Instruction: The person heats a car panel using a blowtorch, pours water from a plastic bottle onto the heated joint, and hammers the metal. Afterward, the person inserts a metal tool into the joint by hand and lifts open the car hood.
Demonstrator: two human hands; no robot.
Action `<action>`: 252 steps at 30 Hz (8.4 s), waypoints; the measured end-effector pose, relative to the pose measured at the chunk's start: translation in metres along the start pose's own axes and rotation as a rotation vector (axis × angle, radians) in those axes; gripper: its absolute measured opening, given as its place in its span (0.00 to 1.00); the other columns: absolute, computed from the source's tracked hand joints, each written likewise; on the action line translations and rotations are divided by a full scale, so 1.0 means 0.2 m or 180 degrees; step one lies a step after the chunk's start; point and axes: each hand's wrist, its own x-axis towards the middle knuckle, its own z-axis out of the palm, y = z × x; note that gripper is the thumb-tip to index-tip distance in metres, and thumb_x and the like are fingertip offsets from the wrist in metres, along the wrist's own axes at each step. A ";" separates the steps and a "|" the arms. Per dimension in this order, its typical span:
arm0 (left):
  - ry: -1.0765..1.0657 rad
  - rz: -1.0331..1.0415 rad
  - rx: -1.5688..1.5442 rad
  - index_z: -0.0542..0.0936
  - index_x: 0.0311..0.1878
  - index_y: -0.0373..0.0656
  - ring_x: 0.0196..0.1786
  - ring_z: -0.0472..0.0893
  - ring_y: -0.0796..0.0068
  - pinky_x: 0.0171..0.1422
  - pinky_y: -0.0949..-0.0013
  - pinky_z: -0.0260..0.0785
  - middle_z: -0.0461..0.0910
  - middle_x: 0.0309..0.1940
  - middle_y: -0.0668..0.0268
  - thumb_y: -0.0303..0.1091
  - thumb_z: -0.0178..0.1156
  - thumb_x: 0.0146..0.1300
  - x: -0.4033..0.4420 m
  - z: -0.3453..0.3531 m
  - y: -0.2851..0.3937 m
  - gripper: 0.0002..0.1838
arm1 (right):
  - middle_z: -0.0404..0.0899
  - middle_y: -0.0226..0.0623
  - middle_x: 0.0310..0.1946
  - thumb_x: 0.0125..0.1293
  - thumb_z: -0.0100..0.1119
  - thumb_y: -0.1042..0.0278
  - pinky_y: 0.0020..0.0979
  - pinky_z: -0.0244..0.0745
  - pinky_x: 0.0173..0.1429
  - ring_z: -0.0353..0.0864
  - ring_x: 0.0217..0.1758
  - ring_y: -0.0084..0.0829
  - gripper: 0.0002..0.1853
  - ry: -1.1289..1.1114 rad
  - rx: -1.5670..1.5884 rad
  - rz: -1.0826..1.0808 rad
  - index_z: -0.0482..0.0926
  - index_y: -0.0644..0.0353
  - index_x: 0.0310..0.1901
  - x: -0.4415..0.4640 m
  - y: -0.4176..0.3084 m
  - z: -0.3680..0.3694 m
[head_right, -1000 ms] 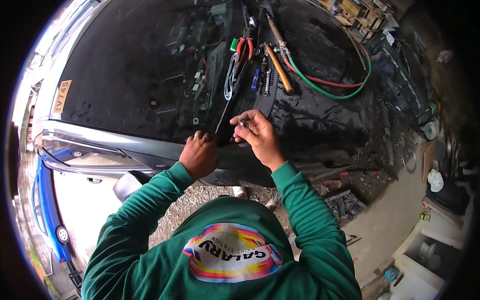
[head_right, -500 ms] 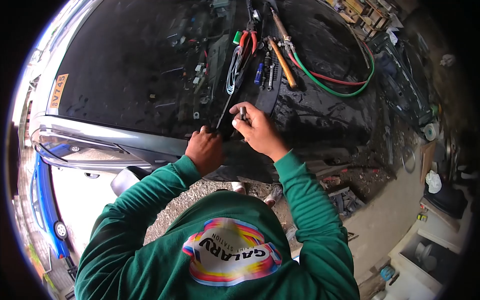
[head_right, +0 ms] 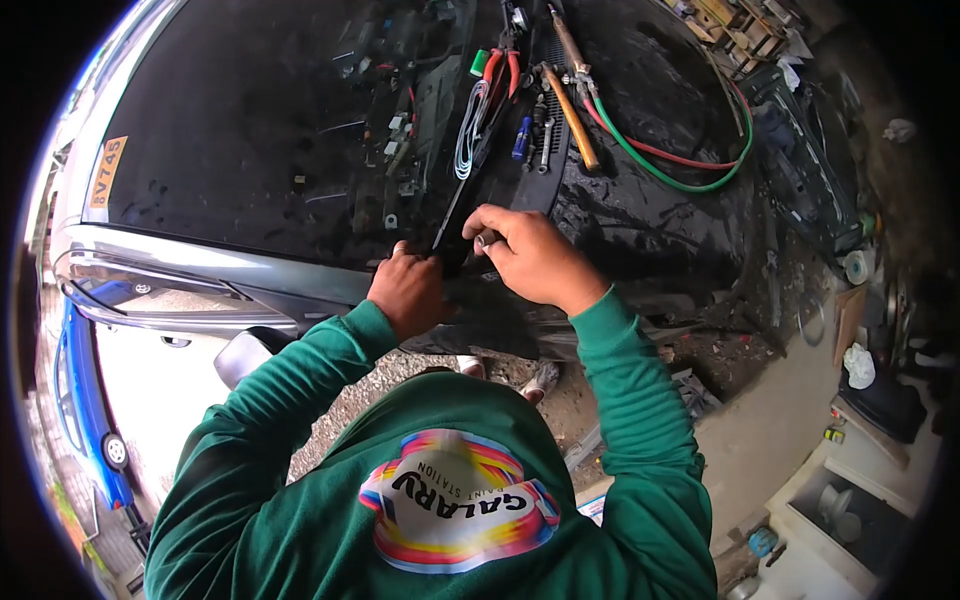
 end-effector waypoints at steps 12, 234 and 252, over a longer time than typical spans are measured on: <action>-0.0330 -0.0322 -0.0007 0.96 0.46 0.46 0.73 0.78 0.45 0.67 0.38 0.77 0.95 0.48 0.62 0.68 0.81 0.56 0.02 -0.04 0.08 0.32 | 0.89 0.31 0.41 0.75 0.75 0.76 0.28 0.83 0.48 0.85 0.40 0.18 0.12 0.0833 0.0863 -0.0216 0.84 0.61 0.56 -0.05 0.07 0.09; -0.0109 -0.0185 0.0920 0.96 0.38 0.46 0.52 0.91 0.54 0.58 0.57 0.83 0.95 0.38 0.63 0.51 0.87 0.48 0.04 0.04 0.19 0.21 | 0.89 0.56 0.45 0.79 0.59 0.78 0.58 0.86 0.52 0.91 0.47 0.62 0.44 0.0966 -0.1150 -0.0132 0.63 0.36 0.93 -0.62 0.30 0.21; 0.1792 0.0822 -0.0815 0.88 0.57 0.42 0.54 0.86 0.52 0.62 0.54 0.83 0.87 0.50 0.59 0.32 0.80 0.62 -0.53 0.12 0.12 0.21 | 0.84 0.61 0.72 0.79 0.59 0.80 0.49 0.86 0.70 0.87 0.71 0.64 0.38 0.1466 -0.0713 -0.0309 0.69 0.52 0.89 -0.50 0.22 -0.08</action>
